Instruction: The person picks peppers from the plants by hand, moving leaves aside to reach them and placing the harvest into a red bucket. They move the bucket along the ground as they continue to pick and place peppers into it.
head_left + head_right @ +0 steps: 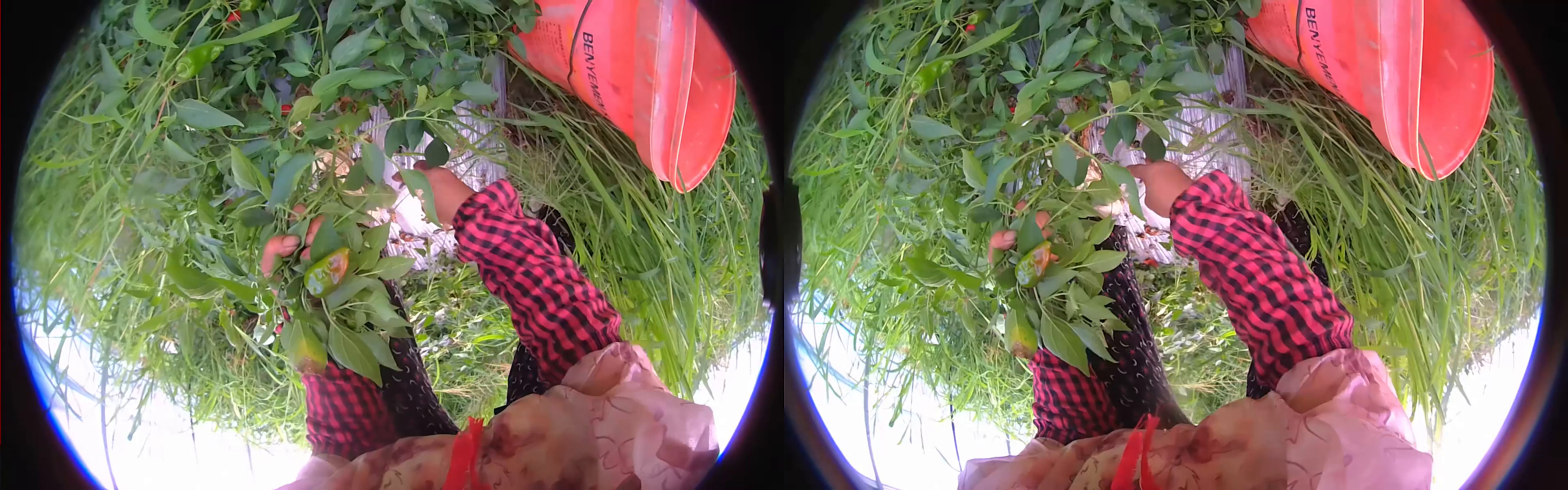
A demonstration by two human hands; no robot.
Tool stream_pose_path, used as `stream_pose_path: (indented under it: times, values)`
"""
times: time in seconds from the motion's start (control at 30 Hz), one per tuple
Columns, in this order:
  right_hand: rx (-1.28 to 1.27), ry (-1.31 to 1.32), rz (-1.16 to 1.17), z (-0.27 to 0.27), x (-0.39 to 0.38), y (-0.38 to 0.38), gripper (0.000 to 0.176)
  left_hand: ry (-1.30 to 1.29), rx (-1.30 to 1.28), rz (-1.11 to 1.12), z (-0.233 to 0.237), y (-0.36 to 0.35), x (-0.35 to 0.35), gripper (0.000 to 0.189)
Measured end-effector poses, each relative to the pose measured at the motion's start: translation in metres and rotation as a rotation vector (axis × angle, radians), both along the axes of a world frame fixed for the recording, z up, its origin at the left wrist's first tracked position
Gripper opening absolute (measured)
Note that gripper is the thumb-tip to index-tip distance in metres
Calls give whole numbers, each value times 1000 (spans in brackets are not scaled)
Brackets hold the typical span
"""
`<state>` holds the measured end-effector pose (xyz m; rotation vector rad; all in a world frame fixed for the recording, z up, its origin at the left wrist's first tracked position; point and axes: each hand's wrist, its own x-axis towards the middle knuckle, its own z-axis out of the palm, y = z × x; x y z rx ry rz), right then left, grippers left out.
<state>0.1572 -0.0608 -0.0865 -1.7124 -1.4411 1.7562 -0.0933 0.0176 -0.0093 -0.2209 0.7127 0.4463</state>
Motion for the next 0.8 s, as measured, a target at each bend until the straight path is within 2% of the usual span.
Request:
stream_pose_path:
  times: [0.07, 0.1, 0.13, 0.17, 0.23, 0.27, 0.3, 0.37, 0.43, 0.47, 0.53, 0.6, 0.8]
  values:
    - [76, 9, 6, -22, -7, 0, 25, -62, -82, 131, 6, 3, 10, 44]
    - [142, 20, 17, -28, -11, -2, 26, -68, -60, 7, 11, 12, 14, 31]
    - [135, 27, 20, -19, -19, 11, 26, -43, -39, -10, 13, 11, 15, 26]
    - [-335, 188, -309, -11, -31, 29, 23, -19, -19, -28, 15, 10, 17, 22]
    - [-778, 419, -413, -21, -48, 38, 20, 10, -3, -15, 17, 9, 21, 17]
    - [-814, 582, -559, -52, -70, 20, 26, 15, -7, 15, 16, 10, 22, 17]
    - [-48, 380, -246, -62, -76, 18, 27, 18, -1, 17, 14, 12, 22, 17]
    - [694, 147, 84, -81, -92, 5, 27, -34, 11, -1, 12, 13, 20, 18]
    - [187, 222, 212, -115, -120, -28, 29, -58, 11, -7, 14, 10, 20, 18]
    - [187, 222, 215, -132, -146, -46, 29, 2, 16, -12, 18, 10, 22, 18]
    - [161, 210, 152, -116, -143, -47, 30, 61, 23, -13, 14, 9, 20, 17]
    - [143, 214, 124, -106, -143, -46, 30, -174, 74, 57, 0, 5, 20, 18]
    - [96, 216, 88, -90, -150, -55, 31, -128, 31, 77, 5, 0, 28, 18]
